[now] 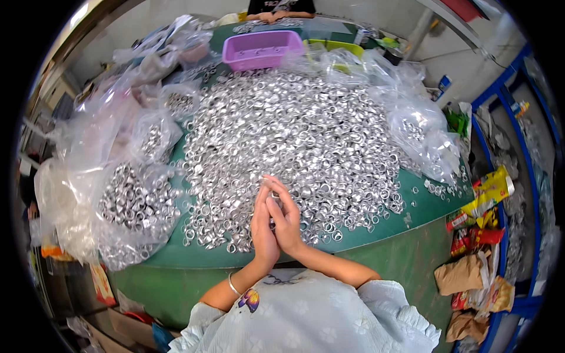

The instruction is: The person handles a black container, then sorts through a pile of silver metal components on a workbench by hand, picking up individual pieces to inspect them and placing some into a plastic bag.

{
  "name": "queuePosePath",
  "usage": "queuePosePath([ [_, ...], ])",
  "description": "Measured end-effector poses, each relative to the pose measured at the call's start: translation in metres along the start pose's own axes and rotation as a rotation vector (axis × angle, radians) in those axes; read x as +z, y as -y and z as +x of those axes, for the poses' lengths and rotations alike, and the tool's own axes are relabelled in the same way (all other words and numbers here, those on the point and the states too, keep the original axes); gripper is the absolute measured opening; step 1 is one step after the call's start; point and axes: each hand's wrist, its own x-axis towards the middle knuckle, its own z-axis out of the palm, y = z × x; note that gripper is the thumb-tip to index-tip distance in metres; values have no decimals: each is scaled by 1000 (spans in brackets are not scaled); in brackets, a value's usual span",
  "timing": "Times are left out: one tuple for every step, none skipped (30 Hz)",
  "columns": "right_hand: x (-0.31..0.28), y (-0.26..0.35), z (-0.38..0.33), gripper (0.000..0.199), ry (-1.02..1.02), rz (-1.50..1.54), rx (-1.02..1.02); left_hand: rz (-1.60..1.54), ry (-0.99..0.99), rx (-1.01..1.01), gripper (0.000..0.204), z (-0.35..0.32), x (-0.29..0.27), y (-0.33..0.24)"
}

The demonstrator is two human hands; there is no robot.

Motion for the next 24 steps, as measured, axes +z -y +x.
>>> queuePosePath([
  [-2,4,0,35,-26,96,36,133,28,92,48,2,2,2],
  [-3,8,0,34,-57,196,122,265,49,192,49,4,4,4],
  [-6,12,0,34,-85,297,208,395,67,294,49,7,6,4],
  [-8,15,0,34,-109,399,295,476,84,362,49,9,9,3],
  [-12,13,-1,34,-124,426,313,554,100,428,49,10,12,3],
  [-15,8,-1,34,-118,482,311,632,114,496,49,11,15,2],
  [-19,-2,-1,35,-110,537,308,738,161,582,47,16,14,6],
  [-21,-8,-1,36,-100,595,309,764,173,605,47,16,16,5],
  [-24,-12,-1,32,-123,528,259,790,185,628,46,16,18,5],
  [-30,-15,-1,29,-127,660,378,816,197,651,46,17,20,4],
  [-35,-10,-1,26,-125,791,504,741,193,704,42,17,23,3],
  [-38,-5,0,24,-121,920,631,711,190,747,41,17,22,4],
  [-36,-2,1,18,-213,974,702,681,188,790,41,17,21,7],
  [-38,3,1,18,-233,1023,742,648,187,830,40,15,20,10],
  [-41,10,0,18,-252,1073,782,616,129,854,35,10,24,9],
  [-43,15,0,18,-270,1121,823,603,163,878,33,7,20,12],
  [-45,17,0,16,-319,1101,768,590,199,904,32,5,16,13],
  [-51,14,0,16,-287,1177,759,577,236,929,31,5,15,12],
  [-62,9,0,16,-255,1253,748,585,198,957,27,0,16,10],
  [-74,7,0,16,-221,1326,740,593,182,942,26,-1,12,11],
  [-81,21,3,15,-267,1307,786,606,159,928,26,-3,2,10],
  [-92,27,7,14,-356,1273,752,618,137,913,25,-5,-9,9],
  [-108,32,9,13,-356,1322,711,646,96,889,24,-6,-18,9],
  [-125,37,10,11,-357,1370,669,673,54,863,24,-8,-27,9],
])
